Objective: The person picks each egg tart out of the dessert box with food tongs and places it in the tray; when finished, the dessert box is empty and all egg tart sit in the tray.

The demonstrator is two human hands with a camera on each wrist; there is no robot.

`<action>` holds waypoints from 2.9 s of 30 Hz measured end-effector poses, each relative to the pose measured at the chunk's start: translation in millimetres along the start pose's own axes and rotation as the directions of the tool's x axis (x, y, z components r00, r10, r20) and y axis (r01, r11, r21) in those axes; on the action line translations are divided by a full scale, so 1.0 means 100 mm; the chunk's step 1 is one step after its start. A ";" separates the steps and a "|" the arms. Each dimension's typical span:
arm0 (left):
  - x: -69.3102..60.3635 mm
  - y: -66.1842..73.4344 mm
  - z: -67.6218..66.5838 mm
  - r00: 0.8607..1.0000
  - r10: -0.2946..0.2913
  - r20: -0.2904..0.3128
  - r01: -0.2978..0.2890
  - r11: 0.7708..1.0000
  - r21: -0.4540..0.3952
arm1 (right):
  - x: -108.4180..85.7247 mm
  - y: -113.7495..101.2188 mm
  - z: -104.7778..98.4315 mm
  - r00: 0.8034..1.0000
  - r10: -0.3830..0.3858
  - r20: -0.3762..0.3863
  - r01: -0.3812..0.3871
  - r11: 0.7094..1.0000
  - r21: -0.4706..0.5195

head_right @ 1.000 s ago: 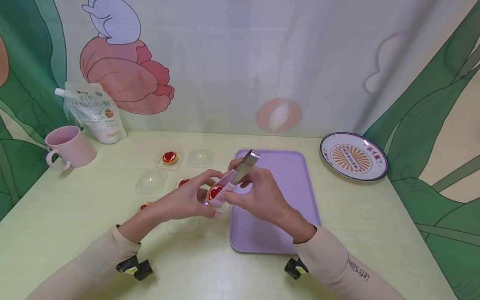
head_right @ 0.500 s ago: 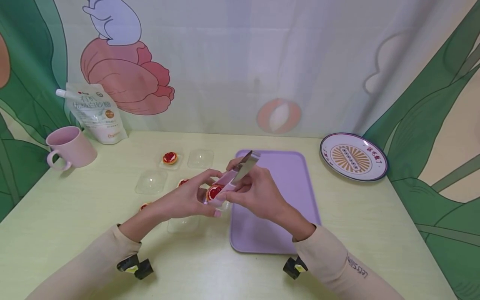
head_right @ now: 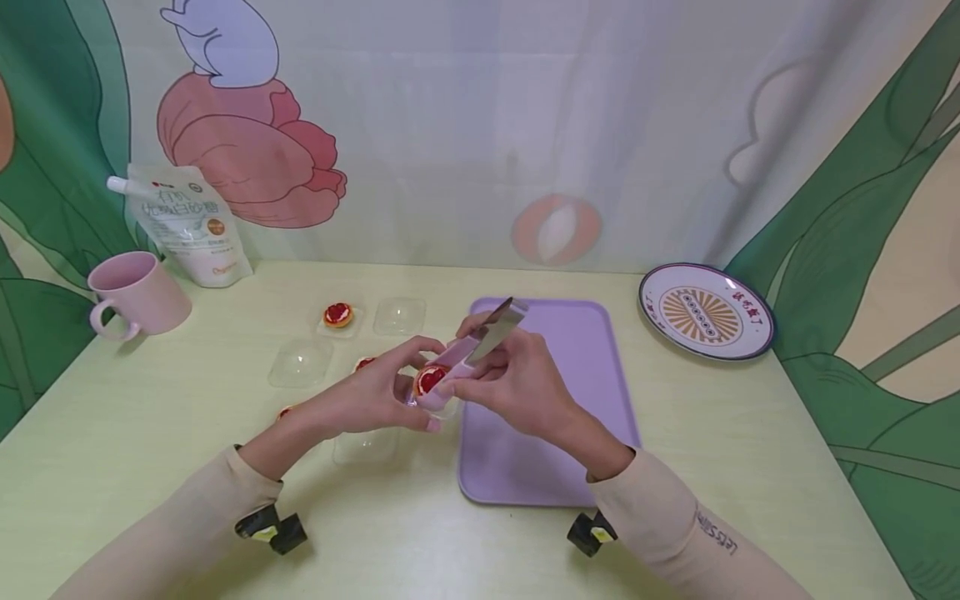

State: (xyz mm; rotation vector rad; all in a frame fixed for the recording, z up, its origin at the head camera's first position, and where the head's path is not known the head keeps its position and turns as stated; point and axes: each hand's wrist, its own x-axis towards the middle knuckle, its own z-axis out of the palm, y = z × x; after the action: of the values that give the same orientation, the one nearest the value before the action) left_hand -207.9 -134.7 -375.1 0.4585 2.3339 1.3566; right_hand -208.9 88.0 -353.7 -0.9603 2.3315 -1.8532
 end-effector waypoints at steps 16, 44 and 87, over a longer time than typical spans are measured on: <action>-0.08 -0.12 -0.25 0.994 -0.093 -0.053 0.097 0.992 0.085 | 0.20 -0.23 -0.34 0.986 -0.113 -0.126 0.103 0.991 -0.089; -0.75 -1.29 -2.03 0.918 -0.350 -0.186 0.390 0.880 0.271 | 0.57 0.78 -0.91 0.921 0.261 -0.289 -0.295 0.952 -0.078; -0.73 -1.51 -2.07 0.942 -0.332 -0.056 0.326 0.860 0.393 | 0.71 1.16 -0.81 0.938 0.291 -0.191 -0.307 0.950 -0.060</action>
State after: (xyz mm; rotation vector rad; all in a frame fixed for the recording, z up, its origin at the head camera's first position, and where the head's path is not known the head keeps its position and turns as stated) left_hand -258.4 -394.9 -402.3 0.1628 2.5345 0.7186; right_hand -348.6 139.3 -406.9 -0.4212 2.5080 -1.7916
